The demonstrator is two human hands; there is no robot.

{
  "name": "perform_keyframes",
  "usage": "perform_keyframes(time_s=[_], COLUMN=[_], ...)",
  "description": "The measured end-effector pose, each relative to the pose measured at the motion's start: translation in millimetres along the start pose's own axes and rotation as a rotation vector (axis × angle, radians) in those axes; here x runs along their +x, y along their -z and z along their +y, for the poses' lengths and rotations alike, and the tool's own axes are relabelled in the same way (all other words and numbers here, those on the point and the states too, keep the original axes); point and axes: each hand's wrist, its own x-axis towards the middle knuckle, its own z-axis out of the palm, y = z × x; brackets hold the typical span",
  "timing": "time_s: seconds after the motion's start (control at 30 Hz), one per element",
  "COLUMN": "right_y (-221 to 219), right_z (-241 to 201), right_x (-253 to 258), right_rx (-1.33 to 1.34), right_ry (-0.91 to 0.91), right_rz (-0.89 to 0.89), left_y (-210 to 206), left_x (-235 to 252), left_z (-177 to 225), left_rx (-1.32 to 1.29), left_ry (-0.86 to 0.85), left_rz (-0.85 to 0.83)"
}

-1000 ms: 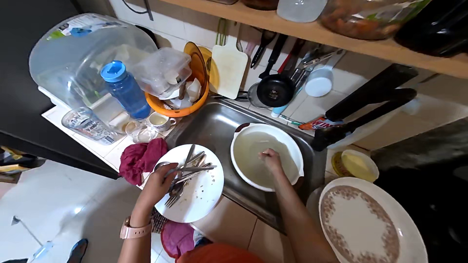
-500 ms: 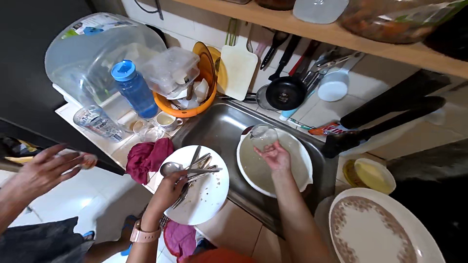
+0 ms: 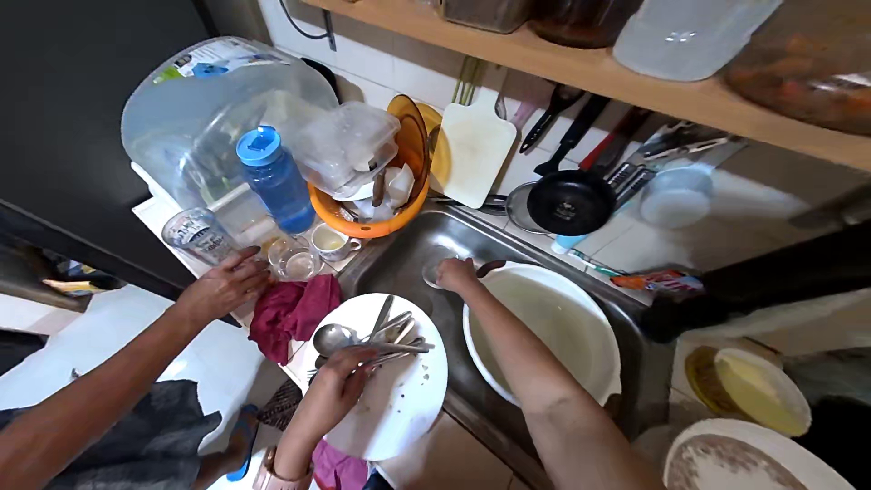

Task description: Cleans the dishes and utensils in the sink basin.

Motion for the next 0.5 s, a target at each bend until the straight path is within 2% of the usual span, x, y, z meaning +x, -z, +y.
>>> perform_keyframes(time_s=[0.13, 0.2, 0.33, 0.37, 0.4, 0.5], right_y=[-3, -5, -15, -12, -9, -5], right_z=[1, 4, 6, 0, -6, -13], right_x=[20, 28, 34, 28, 19, -1], right_rx=[0.025, 0.047, 0.072, 0.105, 0.164, 0.279], right_ry=[-0.113, -0.118, 0.047, 0.085, 0.106, 0.182], right_rz=[0.009, 0.087, 0.394, 0.403, 0.324, -0.161], left_y=[10, 17, 27, 30, 34, 45], left_x=[-1, 1, 16, 22, 29, 51], left_z=[-11, -15, -19, -20, -20, -20], left_rx=[0.015, 0.035, 0.100, 0.114, 0.130, 0.195], left_ry=[0.006, 0.043, 0.129, 0.166, 0.205, 0.264], left_rz=[0.039, 0.055, 0.085, 0.090, 0.091, 0.120])
